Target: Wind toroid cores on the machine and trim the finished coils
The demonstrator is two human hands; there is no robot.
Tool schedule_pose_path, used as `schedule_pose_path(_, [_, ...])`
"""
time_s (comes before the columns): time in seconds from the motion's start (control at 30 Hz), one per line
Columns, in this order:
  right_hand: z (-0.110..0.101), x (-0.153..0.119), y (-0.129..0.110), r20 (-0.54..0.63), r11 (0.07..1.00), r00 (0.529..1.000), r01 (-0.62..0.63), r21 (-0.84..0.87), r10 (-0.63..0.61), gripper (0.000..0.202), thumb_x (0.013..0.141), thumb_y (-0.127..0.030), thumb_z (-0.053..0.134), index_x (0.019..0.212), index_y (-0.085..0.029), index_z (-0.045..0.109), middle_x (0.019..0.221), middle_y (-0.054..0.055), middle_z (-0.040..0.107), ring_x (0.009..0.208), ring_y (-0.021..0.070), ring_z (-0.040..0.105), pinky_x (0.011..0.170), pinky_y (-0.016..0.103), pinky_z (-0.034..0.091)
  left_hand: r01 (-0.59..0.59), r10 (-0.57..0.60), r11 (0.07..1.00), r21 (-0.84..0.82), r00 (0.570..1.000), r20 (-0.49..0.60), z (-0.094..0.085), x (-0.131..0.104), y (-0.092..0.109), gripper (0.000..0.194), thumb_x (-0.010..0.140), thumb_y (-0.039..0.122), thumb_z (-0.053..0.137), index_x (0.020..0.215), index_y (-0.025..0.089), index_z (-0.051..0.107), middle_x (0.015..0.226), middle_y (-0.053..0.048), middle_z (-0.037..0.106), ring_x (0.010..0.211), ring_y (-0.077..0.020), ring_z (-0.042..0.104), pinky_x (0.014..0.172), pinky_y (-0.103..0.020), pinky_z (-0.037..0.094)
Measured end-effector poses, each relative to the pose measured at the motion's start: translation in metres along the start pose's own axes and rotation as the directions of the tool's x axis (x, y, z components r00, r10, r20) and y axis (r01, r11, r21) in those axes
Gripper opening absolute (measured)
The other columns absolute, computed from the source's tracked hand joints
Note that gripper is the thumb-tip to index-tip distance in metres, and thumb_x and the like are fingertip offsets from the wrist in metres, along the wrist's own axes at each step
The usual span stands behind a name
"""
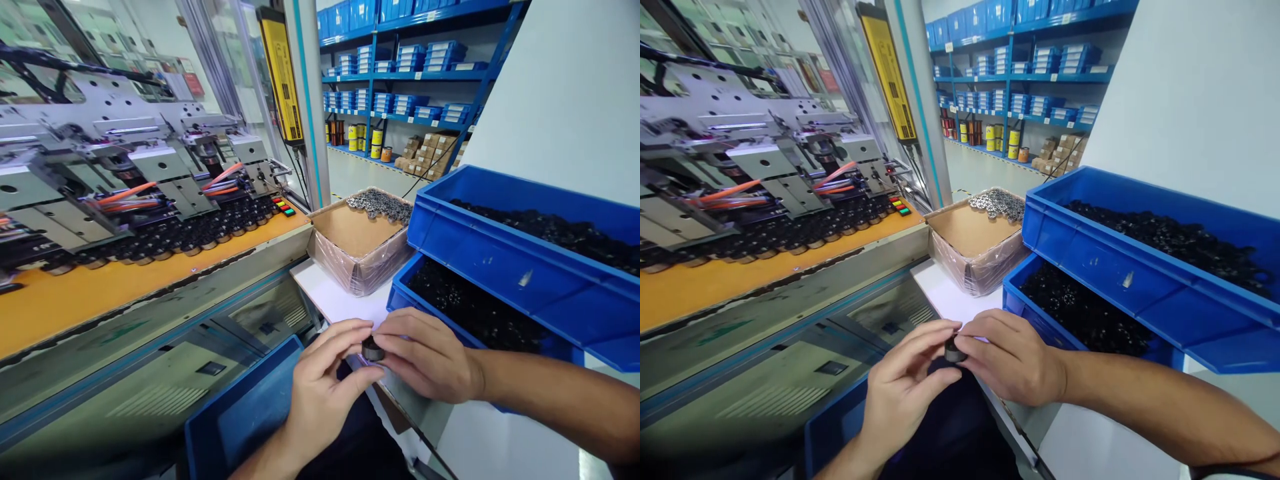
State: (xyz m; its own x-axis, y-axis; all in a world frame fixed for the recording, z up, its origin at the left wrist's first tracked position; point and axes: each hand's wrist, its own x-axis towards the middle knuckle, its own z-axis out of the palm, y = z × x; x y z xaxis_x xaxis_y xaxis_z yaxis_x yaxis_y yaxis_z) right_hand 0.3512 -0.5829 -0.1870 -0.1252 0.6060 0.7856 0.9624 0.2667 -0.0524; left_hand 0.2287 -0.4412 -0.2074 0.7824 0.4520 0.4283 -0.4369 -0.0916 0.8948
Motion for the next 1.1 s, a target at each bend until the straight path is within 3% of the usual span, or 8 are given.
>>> schedule_pose_path(0.17, [0.000, 0.005, -0.003, 0.045, 0.988, 0.997, -0.072, 0.139, 0.066, 0.025, 0.093, -0.006, 0.052, 0.117, -0.008, 0.057, 0.096, 0.014, 0.066, 0.090, 0.0200, 0.064, 0.074, 0.036, 0.062, -0.268, 0.248, 0.934, 0.234, 0.962, 0.114, -0.015, 0.006, 0.001, 0.032, 0.067, 0.010, 0.085, 0.094, 0.026, 0.080, 0.081, -0.003, 0.078, 0.071, -0.0149, 0.073, 0.067, -0.021, 0.059])
schedule_pose_path(0.3, [-0.001, 0.007, -0.004, 0.035, 0.988, 0.996, -0.086, 0.129, 0.083, 0.022, 0.092, -0.009, 0.056, 0.113, -0.007, 0.058, 0.096, 0.014, 0.064, 0.090, 0.0204, 0.062, 0.077, 0.037, 0.061, -0.016, 0.016, 1.000, -0.022, 1.000, 0.012, -0.007, -0.002, -0.009, 0.020, 0.074, 0.020, 0.082, 0.093, 0.024, 0.080, 0.086, -0.006, 0.078, 0.074, -0.0150, 0.073, 0.067, -0.021, 0.059])
schedule_pose_path(0.43, [0.001, 0.006, -0.003, 0.012, 0.996, 0.999, -0.054, 0.078, 0.053, 0.019, 0.089, -0.004, 0.055, 0.107, -0.005, 0.059, 0.096, 0.015, 0.062, 0.092, 0.0220, 0.060, 0.079, 0.039, 0.060, 0.275, -0.260, 0.858, -0.435, 0.961, 0.096, 0.005, -0.004, -0.019, 0.035, 0.066, 0.032, 0.088, 0.098, 0.023, 0.077, 0.088, -0.005, 0.077, 0.076, -0.0137, 0.071, 0.069, -0.021, 0.058])
schedule_pose_path(0.63, [0.002, 0.005, 0.000, 0.011, 0.987, 0.994, -0.107, 0.120, 0.107, 0.024, 0.093, -0.011, 0.057, 0.116, -0.006, 0.057, 0.102, 0.015, 0.062, 0.097, 0.0218, 0.060, 0.084, 0.039, 0.059, 0.424, -0.330, 0.692, -0.585, 0.906, 0.266, 0.005, -0.001, -0.023, 0.032, 0.077, 0.040, 0.079, 0.105, 0.026, 0.074, 0.080, -0.003, 0.075, 0.072, -0.0104, 0.069, 0.070, -0.019, 0.055])
schedule_pose_path(0.73, [0.003, 0.004, 0.001, 0.012, 0.986, 0.994, -0.111, 0.128, 0.110, 0.024, 0.094, -0.011, 0.055, 0.118, -0.009, 0.056, 0.100, 0.013, 0.062, 0.094, 0.0209, 0.060, 0.081, 0.039, 0.059, 0.298, -0.219, 0.850, -0.434, 0.950, 0.222, -0.003, -0.002, -0.026, 0.028, 0.086, 0.037, 0.071, 0.112, 0.029, 0.072, 0.092, -0.004, 0.076, 0.082, -0.0114, 0.070, 0.077, -0.020, 0.055])
schedule_pose_path(0.83, [0.004, 0.002, 0.002, 0.016, 0.986, 0.994, -0.109, 0.123, 0.107, 0.023, 0.094, -0.010, 0.055, 0.117, -0.009, 0.056, 0.097, 0.013, 0.063, 0.092, 0.0210, 0.060, 0.078, 0.038, 0.059, -0.013, 0.028, 0.995, -0.101, 0.989, 0.143, -0.014, -0.001, -0.026, 0.032, 0.081, 0.027, 0.076, 0.114, 0.028, 0.073, 0.108, -0.006, 0.073, 0.101, -0.0162, 0.068, 0.088, -0.024, 0.054])
schedule_pose_path(0.97, [0.003, 0.003, 0.000, 0.048, 0.985, 0.993, -0.111, 0.134, 0.106, 0.020, 0.095, -0.010, 0.053, 0.115, -0.009, 0.056, 0.091, 0.012, 0.062, 0.085, 0.0201, 0.059, 0.071, 0.037, 0.058, -0.309, 0.281, 0.939, 0.152, 0.942, 0.181, -0.020, 0.006, -0.022, 0.028, 0.081, 0.016, 0.076, 0.108, 0.023, 0.074, 0.094, -0.004, 0.073, 0.086, -0.0137, 0.069, 0.079, -0.022, 0.056])
schedule_pose_path(1.1, [0.001, 0.005, -0.004, 0.084, 0.981, 0.992, -0.111, 0.158, 0.099, 0.018, 0.095, -0.008, 0.050, 0.112, -0.008, 0.057, 0.089, 0.012, 0.063, 0.083, 0.0195, 0.059, 0.070, 0.035, 0.057, -0.386, 0.360, 0.899, 0.206, 0.921, 0.153, -0.012, 0.002, -0.021, 0.025, 0.080, 0.015, 0.076, 0.105, 0.020, 0.074, 0.089, -0.004, 0.073, 0.080, -0.0139, 0.070, 0.074, -0.023, 0.056])
